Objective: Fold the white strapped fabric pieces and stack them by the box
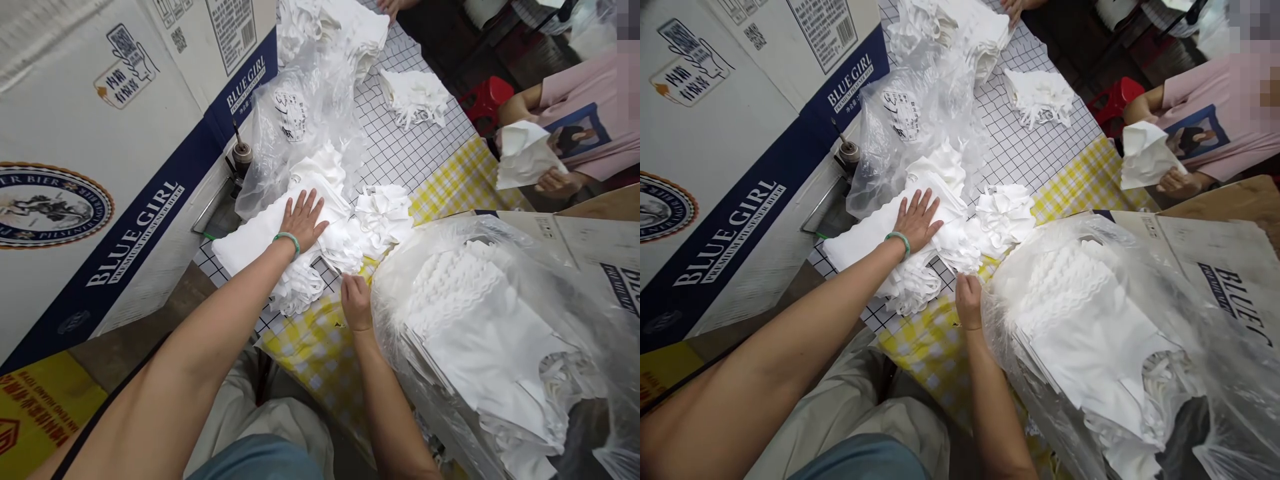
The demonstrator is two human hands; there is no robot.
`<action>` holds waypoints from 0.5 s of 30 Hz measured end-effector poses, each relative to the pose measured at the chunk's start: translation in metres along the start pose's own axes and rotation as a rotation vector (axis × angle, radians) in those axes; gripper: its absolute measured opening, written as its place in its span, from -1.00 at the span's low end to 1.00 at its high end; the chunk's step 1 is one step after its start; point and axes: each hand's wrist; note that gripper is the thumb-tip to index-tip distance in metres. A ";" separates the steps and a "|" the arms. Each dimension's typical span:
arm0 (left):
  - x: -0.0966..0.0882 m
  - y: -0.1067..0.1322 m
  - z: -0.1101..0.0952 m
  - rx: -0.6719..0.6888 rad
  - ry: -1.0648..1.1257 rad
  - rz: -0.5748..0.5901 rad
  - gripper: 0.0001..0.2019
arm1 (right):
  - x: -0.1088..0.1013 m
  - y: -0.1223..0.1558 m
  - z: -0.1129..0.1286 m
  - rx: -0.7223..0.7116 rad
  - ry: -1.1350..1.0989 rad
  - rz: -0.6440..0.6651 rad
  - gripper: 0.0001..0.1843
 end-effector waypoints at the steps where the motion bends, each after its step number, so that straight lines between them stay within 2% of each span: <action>1: 0.000 0.000 0.000 -0.002 -0.007 0.004 -0.33 | 0.001 -0.006 -0.006 0.042 0.026 -0.075 -0.76; 4: 0.000 0.000 -0.001 -0.011 -0.025 0.005 -0.33 | 0.006 -0.022 -0.023 0.115 0.031 -0.289 -0.73; 6: 0.001 -0.001 -0.001 -0.014 -0.030 -0.003 -0.33 | 0.007 -0.026 -0.027 0.120 0.015 -0.336 -0.69; 10: 0.003 -0.002 -0.001 -0.011 -0.034 -0.012 -0.33 | 0.005 -0.019 -0.010 0.022 -0.018 -0.217 -0.71; 15: 0.005 -0.002 0.000 -0.004 -0.030 -0.030 -0.33 | 0.005 0.002 0.017 -0.151 -0.178 -0.012 -0.78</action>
Point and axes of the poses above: each hand's wrist, its own y-axis away from the middle knuckle, its own x-axis out of the palm, z = x × y, and after that the axes turned 2 degrees about -z, right-handed
